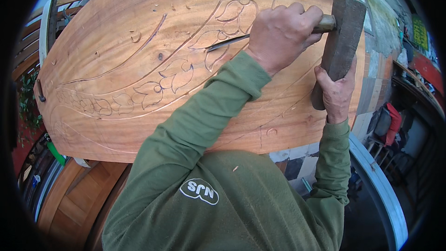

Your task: The person carves decorative floral patterns into a large wooden board using a chisel and a wooden mallet.

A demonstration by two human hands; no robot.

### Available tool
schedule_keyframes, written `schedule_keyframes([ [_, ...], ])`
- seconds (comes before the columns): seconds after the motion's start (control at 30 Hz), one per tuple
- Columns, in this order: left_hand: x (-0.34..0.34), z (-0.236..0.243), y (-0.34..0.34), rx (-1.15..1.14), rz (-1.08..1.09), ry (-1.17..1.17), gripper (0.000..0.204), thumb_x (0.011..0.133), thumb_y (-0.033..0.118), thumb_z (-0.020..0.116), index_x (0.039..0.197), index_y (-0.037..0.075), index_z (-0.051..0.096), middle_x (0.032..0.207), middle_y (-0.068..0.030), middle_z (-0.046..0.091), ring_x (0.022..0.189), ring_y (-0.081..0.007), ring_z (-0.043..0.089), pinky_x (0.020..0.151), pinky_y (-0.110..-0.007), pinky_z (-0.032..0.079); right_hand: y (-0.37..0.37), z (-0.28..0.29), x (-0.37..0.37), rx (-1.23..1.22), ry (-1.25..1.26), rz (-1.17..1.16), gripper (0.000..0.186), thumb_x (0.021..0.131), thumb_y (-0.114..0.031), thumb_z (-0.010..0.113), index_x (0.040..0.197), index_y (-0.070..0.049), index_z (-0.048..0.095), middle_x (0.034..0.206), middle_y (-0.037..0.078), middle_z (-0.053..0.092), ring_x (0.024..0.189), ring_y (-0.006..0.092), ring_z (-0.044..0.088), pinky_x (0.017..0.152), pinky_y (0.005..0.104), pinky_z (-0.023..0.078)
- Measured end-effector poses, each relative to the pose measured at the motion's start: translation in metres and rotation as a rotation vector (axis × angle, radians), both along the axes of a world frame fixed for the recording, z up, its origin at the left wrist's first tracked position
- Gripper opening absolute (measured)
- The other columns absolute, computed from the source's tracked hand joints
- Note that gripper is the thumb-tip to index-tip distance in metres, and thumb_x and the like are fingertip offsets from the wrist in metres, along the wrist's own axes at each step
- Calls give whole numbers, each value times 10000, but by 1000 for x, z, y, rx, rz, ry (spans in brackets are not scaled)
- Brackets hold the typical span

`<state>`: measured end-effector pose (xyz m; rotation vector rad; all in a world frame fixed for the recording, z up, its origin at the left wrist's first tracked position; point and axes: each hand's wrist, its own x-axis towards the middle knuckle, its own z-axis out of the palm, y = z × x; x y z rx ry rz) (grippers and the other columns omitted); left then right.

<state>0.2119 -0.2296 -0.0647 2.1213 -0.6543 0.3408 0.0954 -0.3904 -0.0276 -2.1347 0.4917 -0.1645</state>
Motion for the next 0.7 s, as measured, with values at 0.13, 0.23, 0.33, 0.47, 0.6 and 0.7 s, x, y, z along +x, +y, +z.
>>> schedule_keyframes([
  [0.13, -6, -5, 3, 17, -49, 14, 345, 777, 324, 855, 968, 153, 626, 767, -49, 629, 697, -263, 704, 578, -388, 548, -14, 22, 5, -26, -58, -171, 634, 837, -73, 807, 1385, -37, 491, 1078, 74, 673, 927, 177, 681, 852, 328, 551],
  [0.23, -9, -5, 0, 13, -48, -6, 347, 777, 329, 855, 967, 153, 624, 759, -50, 634, 694, -264, 705, 575, -387, 546, 10, 20, 8, 213, -298, -349, 556, 840, -61, 796, 1311, -48, 500, 1022, 80, 670, 860, 197, 699, 779, 327, 571],
  [0.33, -9, -2, 1, 7, -72, 1, 342, 774, 335, 855, 951, 154, 624, 751, -51, 639, 693, -261, 706, 576, -385, 545, 19, 2, -19, -10, -28, -69, 699, 841, -23, 770, 1463, -42, 452, 1061, 65, 637, 888, 160, 652, 821, 315, 543],
  [0.47, -12, -5, 3, 29, -105, 29, 334, 771, 338, 854, 931, 155, 625, 745, -51, 641, 687, -259, 705, 570, -386, 543, -9, 12, -22, -39, 12, -162, 720, 838, -53, 809, 1466, -37, 457, 1045, 45, 639, 920, 147, 634, 839, 311, 526],
  [0.6, -13, -5, 4, -3, -88, 15, 330, 764, 345, 857, 913, 158, 631, 739, -46, 641, 677, -260, 703, 557, -389, 540, 2, 21, -11, 372, -357, -535, 570, 862, -43, 785, 1346, -35, 484, 1055, 95, 655, 890, 171, 673, 797, 316, 566],
  [0.7, -13, 0, 8, -18, -101, 24, 334, 759, 355, 860, 911, 161, 635, 733, -43, 642, 674, -260, 702, 553, -392, 539, 28, -2, -32, 120, -98, -246, 713, 858, -42, 789, 1466, -17, 417, 1093, 87, 641, 932, 168, 658, 828, 310, 552],
])
